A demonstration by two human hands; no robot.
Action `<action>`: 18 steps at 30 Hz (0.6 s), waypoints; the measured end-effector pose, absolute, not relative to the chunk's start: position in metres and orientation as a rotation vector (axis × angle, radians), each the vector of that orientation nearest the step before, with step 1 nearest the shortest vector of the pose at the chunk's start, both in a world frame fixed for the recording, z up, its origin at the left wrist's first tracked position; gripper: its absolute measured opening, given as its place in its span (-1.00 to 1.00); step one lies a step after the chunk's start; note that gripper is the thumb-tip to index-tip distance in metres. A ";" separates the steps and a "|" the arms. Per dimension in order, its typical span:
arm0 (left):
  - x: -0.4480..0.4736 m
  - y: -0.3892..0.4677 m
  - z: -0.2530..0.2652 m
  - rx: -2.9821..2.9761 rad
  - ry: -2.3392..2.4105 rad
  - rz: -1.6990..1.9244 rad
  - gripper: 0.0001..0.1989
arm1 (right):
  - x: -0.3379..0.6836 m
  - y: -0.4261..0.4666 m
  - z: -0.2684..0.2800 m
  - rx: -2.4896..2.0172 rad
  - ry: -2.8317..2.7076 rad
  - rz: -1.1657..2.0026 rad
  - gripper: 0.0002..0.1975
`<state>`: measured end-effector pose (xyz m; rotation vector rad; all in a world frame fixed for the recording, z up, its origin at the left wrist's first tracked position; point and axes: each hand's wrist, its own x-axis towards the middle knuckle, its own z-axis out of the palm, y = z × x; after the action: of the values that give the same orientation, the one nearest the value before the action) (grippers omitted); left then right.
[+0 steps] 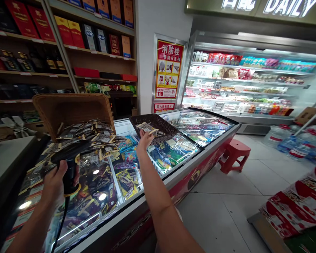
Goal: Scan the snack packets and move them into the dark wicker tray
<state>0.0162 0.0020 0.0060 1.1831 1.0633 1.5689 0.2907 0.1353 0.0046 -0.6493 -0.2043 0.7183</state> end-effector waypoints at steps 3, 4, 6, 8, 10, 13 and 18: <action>0.008 0.002 0.018 1.043 1.065 1.763 -0.35 | 0.286 0.138 -0.006 -0.686 -0.309 0.783 -0.89; 0.004 0.002 0.022 0.973 1.079 1.819 -0.35 | 0.278 0.137 -0.011 -0.713 -0.403 0.808 -0.86; -0.004 0.000 0.028 0.843 1.097 1.914 -0.39 | 0.256 0.135 -0.020 -0.810 -0.669 0.806 -0.82; -0.012 -0.001 0.031 0.762 1.107 1.972 -0.48 | 0.231 0.136 -0.026 -0.997 -0.962 0.713 -0.81; -0.018 -0.001 0.031 0.739 1.100 1.993 -0.56 | 0.207 0.142 -0.028 -1.227 -1.138 0.560 -0.78; -0.023 0.002 0.026 0.741 1.074 2.005 -0.54 | 0.180 0.161 -0.024 -1.546 -1.089 0.472 -0.67; -0.016 0.005 0.019 0.783 1.048 1.965 -0.45 | 0.160 0.182 -0.026 -1.591 -1.024 0.637 -0.65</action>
<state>-0.0161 0.0053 0.0188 0.7833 1.0481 1.9654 0.1602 0.1823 -0.0257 -1.5912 -1.0242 0.6365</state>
